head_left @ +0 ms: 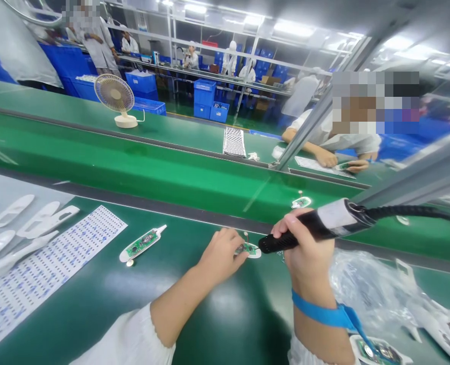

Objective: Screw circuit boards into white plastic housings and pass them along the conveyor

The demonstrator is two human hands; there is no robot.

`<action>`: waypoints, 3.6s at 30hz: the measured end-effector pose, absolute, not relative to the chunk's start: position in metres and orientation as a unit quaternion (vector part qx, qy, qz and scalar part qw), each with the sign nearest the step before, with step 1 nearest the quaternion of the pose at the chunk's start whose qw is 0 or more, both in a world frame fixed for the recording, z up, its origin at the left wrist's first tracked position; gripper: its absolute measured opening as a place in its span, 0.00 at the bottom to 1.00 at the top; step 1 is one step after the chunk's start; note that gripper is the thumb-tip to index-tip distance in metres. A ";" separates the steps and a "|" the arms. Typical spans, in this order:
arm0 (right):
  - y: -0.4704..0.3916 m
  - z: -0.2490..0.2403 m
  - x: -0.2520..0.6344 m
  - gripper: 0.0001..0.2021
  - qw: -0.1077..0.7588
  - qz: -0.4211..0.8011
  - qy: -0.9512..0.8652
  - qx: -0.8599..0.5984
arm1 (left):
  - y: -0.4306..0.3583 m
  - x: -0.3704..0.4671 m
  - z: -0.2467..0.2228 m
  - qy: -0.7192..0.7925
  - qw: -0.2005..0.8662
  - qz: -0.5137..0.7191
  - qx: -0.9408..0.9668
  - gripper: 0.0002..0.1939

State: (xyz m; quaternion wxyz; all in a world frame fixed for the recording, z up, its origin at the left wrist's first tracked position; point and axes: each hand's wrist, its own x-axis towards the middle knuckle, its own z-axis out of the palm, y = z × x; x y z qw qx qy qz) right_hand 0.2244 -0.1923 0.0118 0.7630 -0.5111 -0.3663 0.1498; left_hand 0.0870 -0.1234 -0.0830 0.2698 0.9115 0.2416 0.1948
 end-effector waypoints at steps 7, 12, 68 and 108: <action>-0.192 0.014 0.224 0.09 0.766 0.159 -0.353 -0.512 | -0.124 0.088 -0.082 0.243 0.277 0.197 0.908 0.04; -0.192 0.014 0.224 0.09 0.769 0.162 -0.352 -0.508 | -0.123 0.088 -0.082 0.245 0.278 0.195 0.908 0.04; -0.184 0.004 0.230 0.33 0.825 0.261 -0.294 -0.405 | -0.111 0.067 -0.086 0.215 0.224 0.208 0.927 0.10; -0.184 -0.041 0.089 0.16 0.662 0.240 -0.564 -0.431 | -0.118 -0.040 -0.078 0.194 0.412 0.440 0.774 0.16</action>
